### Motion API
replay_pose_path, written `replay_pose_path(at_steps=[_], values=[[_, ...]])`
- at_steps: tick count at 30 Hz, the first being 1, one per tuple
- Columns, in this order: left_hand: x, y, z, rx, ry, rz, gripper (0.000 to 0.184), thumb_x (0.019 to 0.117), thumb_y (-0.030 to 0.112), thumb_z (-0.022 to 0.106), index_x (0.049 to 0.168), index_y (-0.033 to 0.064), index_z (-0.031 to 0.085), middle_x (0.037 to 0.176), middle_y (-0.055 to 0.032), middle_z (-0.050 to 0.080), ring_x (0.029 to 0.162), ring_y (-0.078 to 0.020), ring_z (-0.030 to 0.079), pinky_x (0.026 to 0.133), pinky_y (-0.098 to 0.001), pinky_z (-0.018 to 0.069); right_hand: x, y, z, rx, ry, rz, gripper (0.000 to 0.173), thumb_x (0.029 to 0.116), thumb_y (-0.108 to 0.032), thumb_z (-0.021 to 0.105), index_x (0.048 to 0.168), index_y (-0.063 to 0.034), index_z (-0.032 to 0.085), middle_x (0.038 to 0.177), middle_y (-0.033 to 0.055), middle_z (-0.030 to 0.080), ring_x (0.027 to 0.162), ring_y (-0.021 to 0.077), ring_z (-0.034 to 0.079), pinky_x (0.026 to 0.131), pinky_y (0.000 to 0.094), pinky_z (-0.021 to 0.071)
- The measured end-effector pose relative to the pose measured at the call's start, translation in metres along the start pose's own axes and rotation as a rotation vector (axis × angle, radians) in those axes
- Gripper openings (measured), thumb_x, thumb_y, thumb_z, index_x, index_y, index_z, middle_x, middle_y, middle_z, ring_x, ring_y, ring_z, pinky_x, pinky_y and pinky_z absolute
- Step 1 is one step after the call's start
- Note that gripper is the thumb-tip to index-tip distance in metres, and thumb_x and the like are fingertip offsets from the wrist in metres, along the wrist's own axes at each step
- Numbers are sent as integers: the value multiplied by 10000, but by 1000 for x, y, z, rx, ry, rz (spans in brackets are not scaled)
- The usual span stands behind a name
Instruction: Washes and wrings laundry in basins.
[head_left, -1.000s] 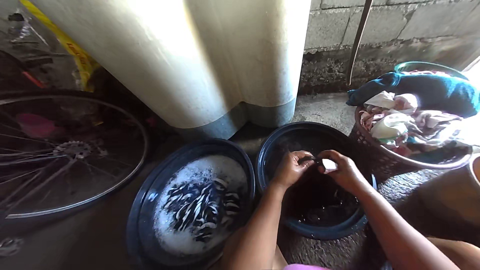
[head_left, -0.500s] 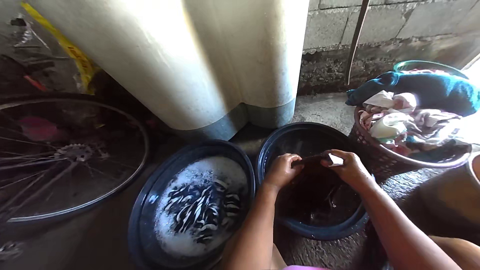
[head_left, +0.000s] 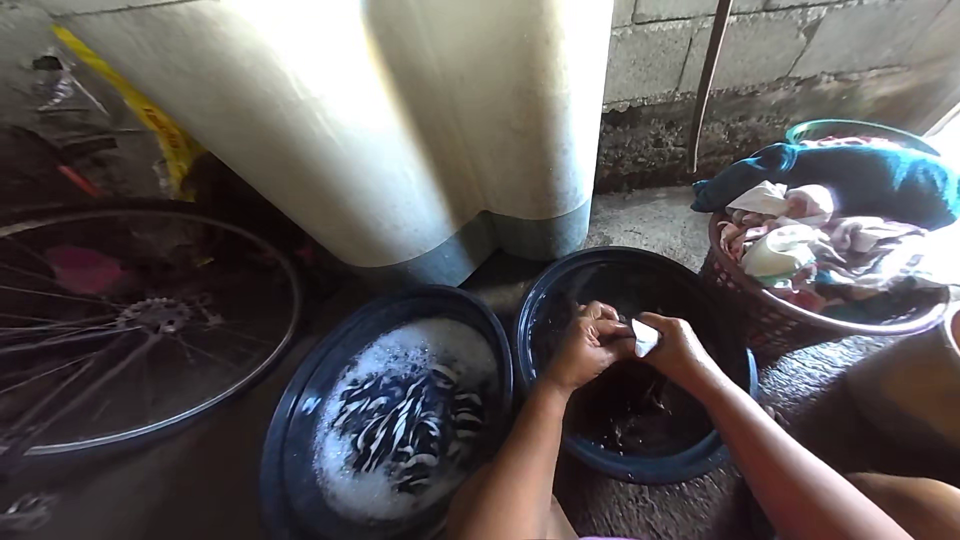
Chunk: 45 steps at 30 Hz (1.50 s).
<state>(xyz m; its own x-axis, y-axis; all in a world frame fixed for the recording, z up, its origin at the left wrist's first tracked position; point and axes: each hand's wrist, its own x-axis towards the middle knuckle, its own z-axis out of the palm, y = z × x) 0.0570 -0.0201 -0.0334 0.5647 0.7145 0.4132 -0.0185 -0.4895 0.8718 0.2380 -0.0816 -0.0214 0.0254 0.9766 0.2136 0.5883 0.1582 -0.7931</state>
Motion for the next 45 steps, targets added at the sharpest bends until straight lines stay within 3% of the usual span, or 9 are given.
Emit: replay_pose_path(at_steps=[4,7,14,22,27,32,36,40,45], values=[[3,-1,-8,-183,-43,-143,976,686,473,884,1405,-30,455,1460,-165,481,1364,-217,473,1083,-377,459,5,-7,-11,145,44,-112,207,887,-268,726,915,-65,749,832,-20,716,749,-23,631,716,204,537],[6,-4,-4,-308,-271,-187,1350,614,363,953,1586,-50,112,1537,-174,422,1371,-159,485,1141,-335,434,9,-28,-25,384,3,-138,123,870,-221,750,869,-100,737,820,-97,698,754,-68,617,712,157,531],[-3,16,20,-495,-189,-379,616,731,26,861,1267,-32,563,1108,-7,720,1048,-59,676,989,-289,552,36,-50,-20,507,-66,32,104,885,-219,720,808,-151,702,744,-91,662,696,2,620,667,229,542],[-9,11,34,-445,28,-616,525,728,-81,827,1202,-19,609,1075,-36,720,1020,-80,682,950,-284,566,49,-42,8,252,-157,130,161,946,-232,659,860,-97,671,774,-45,605,726,20,569,701,265,485],[-16,10,45,-413,179,-612,525,751,-93,796,1223,-37,575,1056,-27,701,981,-34,666,901,-236,564,48,-44,16,-35,-175,108,289,978,-318,594,966,-49,699,879,107,681,876,230,660,803,486,514],[-13,33,43,-41,40,-681,487,949,14,667,1389,-104,493,1305,-185,610,1196,-110,572,1050,-245,446,31,-48,21,-180,-53,48,324,988,-323,548,965,-31,686,870,164,692,870,331,690,753,558,512],[-7,16,48,-239,162,-697,449,819,-34,784,1226,-38,595,1072,-75,682,988,-77,651,888,-266,555,31,-34,2,60,-116,22,390,949,-422,644,1095,-75,745,1084,127,703,1026,242,655,917,481,514],[-11,15,52,-261,76,-792,689,765,-15,843,1366,-55,509,1237,-162,651,1131,-173,642,982,-351,546,40,-5,-52,168,-123,-132,474,805,-429,833,1104,-64,779,1411,170,580,1301,278,524,1099,443,431],[-20,29,56,-370,68,-770,617,723,-41,842,1276,-41,568,1118,-100,709,1043,-130,684,947,-331,578,42,51,-44,975,-231,-10,977,926,-820,357,1398,21,514,1296,122,680,1111,231,690,937,414,576]])
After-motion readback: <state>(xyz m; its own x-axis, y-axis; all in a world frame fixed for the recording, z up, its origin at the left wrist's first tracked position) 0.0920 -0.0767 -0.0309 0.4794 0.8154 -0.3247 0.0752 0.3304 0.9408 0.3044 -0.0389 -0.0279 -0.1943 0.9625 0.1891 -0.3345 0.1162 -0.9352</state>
